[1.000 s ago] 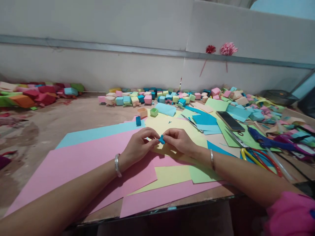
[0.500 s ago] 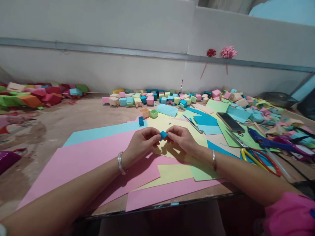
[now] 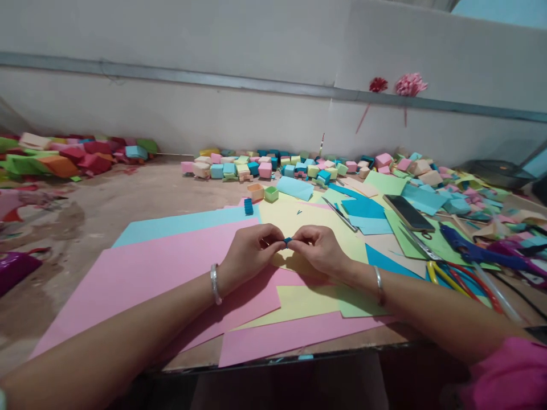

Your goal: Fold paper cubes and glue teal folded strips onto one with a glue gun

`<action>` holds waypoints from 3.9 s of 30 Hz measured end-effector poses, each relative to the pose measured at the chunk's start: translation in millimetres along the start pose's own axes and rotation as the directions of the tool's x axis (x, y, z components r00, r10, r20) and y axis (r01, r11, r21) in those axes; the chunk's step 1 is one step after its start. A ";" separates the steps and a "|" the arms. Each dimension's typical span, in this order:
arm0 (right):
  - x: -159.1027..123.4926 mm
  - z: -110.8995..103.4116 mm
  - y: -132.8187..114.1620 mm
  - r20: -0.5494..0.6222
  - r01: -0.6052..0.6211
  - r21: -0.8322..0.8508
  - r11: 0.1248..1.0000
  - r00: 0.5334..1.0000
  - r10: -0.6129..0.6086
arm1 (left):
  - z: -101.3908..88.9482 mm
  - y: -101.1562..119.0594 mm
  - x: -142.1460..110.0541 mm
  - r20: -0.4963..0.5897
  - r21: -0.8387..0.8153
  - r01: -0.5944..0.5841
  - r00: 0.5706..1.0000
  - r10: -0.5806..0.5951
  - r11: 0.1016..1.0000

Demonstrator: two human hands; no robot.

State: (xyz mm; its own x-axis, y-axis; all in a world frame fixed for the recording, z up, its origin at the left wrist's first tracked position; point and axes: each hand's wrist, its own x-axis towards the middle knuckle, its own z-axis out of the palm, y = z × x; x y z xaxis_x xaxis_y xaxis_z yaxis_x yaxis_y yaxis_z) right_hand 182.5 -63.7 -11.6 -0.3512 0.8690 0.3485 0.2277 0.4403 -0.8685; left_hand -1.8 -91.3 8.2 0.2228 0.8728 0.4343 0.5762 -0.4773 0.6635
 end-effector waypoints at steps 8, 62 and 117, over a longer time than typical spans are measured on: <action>0.8 -0.8 -6.8 0.015 0.060 -0.115 0.992 0.998 -0.059 | -0.7 -2.9 2.4 0.033 -0.046 0.050 0.998 -0.048 0.998; -1.1 -7.3 -5.2 -0.023 0.358 -0.432 0.827 0.913 -0.408 | 2.8 -0.3 2.7 0.092 -0.057 -0.099 0.990 0.104 0.993; -6.2 -6.7 -20.6 0.096 0.411 -0.150 0.899 0.911 -0.400 | -0.7 11.8 -2.6 0.130 -0.265 -0.128 0.977 0.167 0.956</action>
State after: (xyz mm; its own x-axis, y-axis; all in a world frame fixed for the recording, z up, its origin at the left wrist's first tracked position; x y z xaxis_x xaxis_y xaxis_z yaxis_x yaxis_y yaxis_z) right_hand 186.1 -76.7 6.5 -0.4987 0.5941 0.6311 0.1969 0.7867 -0.5850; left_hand 3.9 -99.3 15.3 0.4164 0.7866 0.4560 0.3137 -0.5950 0.7400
